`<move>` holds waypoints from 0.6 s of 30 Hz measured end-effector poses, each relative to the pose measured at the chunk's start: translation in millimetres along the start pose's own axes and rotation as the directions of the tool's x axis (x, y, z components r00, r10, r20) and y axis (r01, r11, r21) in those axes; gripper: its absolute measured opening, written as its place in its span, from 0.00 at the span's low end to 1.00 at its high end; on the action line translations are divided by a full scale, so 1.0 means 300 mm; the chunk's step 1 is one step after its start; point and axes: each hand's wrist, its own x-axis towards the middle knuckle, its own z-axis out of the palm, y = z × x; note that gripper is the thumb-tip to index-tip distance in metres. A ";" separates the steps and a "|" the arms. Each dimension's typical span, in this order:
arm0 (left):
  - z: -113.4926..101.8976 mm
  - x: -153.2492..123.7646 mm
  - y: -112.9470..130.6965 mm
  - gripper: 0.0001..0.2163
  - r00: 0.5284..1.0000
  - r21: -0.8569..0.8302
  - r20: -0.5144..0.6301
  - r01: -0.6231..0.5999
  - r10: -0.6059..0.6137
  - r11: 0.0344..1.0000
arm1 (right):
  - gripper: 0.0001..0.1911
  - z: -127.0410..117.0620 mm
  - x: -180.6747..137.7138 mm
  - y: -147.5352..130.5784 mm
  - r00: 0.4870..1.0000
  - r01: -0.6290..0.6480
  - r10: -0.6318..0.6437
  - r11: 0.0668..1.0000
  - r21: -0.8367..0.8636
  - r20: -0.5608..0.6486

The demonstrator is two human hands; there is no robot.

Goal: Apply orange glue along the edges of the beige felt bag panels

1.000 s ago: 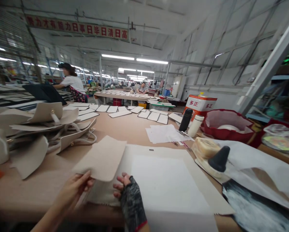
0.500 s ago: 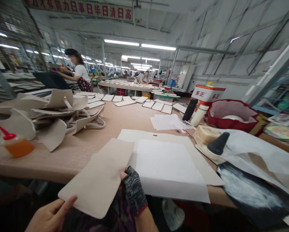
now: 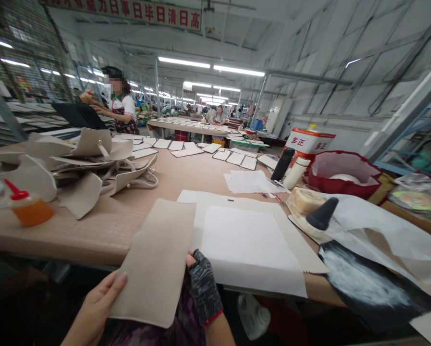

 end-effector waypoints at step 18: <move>-0.070 0.062 -0.014 0.22 0.910 0.508 -0.102 -0.299 0.401 0.808 | 0.15 -0.027 -0.048 -0.017 0.961 -0.162 0.141 0.985 0.067 0.239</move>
